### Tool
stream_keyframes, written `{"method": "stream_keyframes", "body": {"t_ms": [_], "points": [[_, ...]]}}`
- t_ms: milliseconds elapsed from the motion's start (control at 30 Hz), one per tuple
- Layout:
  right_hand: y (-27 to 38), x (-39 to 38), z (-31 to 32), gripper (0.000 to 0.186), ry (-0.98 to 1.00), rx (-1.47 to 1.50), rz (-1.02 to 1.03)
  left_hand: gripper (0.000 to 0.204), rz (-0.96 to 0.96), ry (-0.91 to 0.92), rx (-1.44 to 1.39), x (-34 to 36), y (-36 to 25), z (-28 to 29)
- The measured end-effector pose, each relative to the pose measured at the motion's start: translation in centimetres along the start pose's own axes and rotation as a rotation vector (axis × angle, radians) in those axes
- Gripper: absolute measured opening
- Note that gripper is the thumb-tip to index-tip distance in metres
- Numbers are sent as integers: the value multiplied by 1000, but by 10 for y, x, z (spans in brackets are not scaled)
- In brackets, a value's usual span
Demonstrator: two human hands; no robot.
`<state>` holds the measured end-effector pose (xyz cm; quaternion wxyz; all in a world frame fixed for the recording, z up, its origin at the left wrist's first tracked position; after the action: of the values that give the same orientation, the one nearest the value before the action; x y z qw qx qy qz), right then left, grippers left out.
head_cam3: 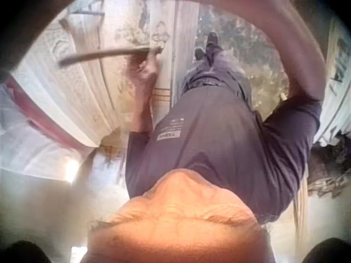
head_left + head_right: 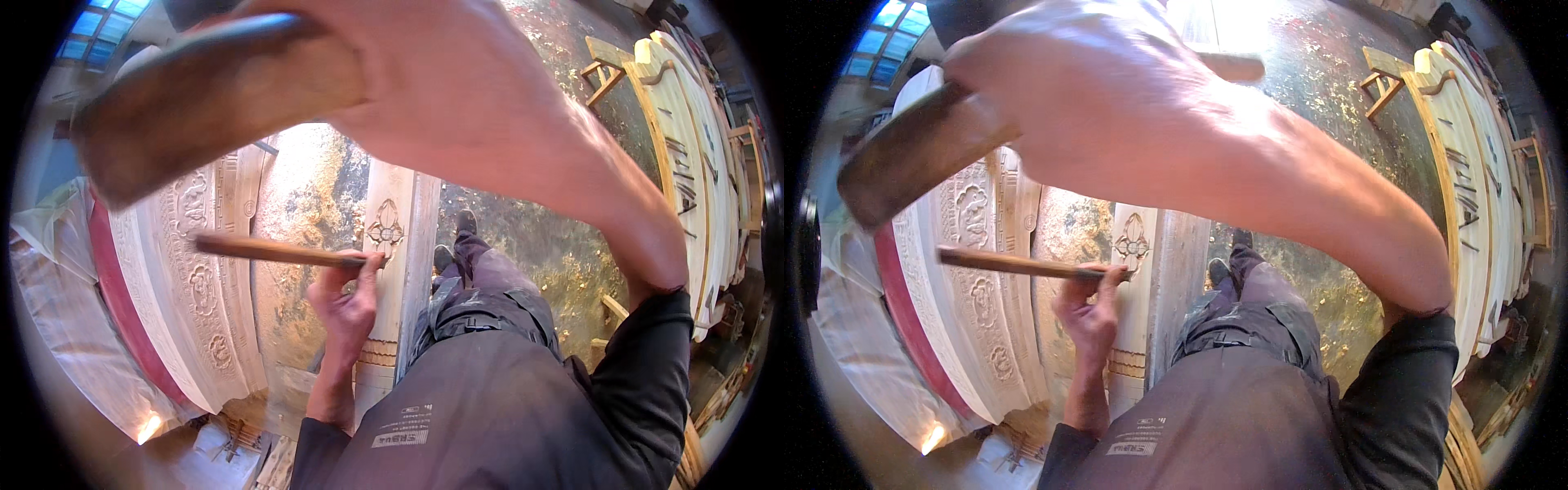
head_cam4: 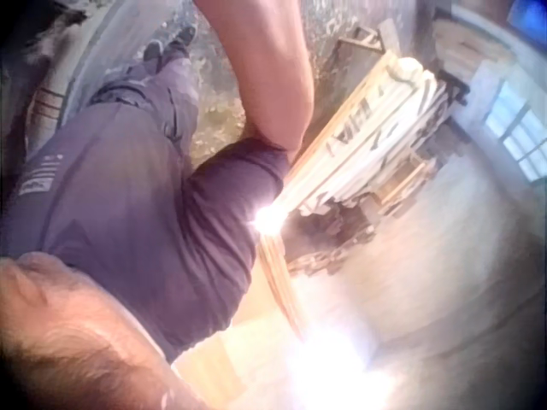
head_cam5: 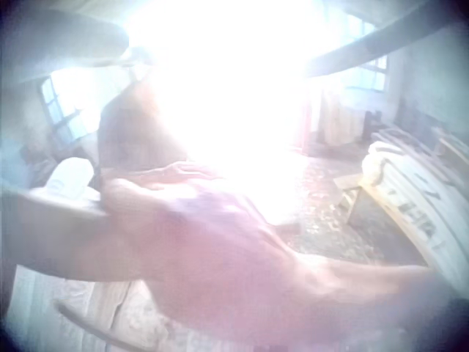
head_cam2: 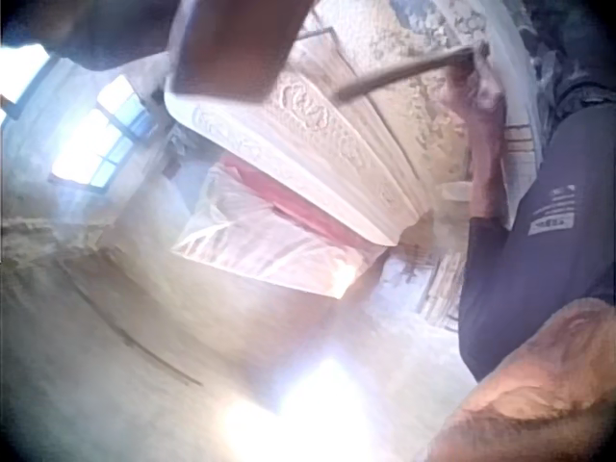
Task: The person carves a decorative floral pattern into a long wooden board using a chisel and a wooden mallet, then selects a different chisel from a collection on a workbench and continues refining the details of the carving.
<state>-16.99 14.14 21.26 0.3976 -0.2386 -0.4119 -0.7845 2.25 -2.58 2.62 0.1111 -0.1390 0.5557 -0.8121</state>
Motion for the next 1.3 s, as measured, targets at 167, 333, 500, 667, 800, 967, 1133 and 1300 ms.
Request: {"method": "stream_keyframes", "body": {"t_ms": [167,333,500,667,800,967,1133,1300], "points": [[-13,-41,20,55,96,-22,-237,14,108,-103,-302,14,4,32],[-33,-83,18,58,163,76,-512,10,264,28,-390,-5,21,30],[-46,-114,25,59,127,85,-622,12,313,70,-412,-15,15,17],[-54,-133,29,61,118,69,-713,12,241,88,-276,-16,19,12],[-53,-140,30,59,148,57,-749,14,82,128,27,-13,12,11],[-55,-149,30,53,107,105,-722,13,37,118,14,-15,14,7],[-53,-150,32,51,116,110,-741,14,-14,144,98,-13,10,6],[-53,-152,33,52,115,105,-737,14,-54,158,126,-14,11,5]]}}
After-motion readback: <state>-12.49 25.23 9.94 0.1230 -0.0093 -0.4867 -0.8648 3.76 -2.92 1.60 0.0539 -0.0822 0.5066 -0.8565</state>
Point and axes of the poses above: each hand's wrist, its own x-axis towards the middle knuckle, its own z-axis out of the back of the hand, y = z × x, the point moved 5 cm from there along x, towards the middle knuckle, and after that the axes turned 1 degree about x, right-handed, at the moved point
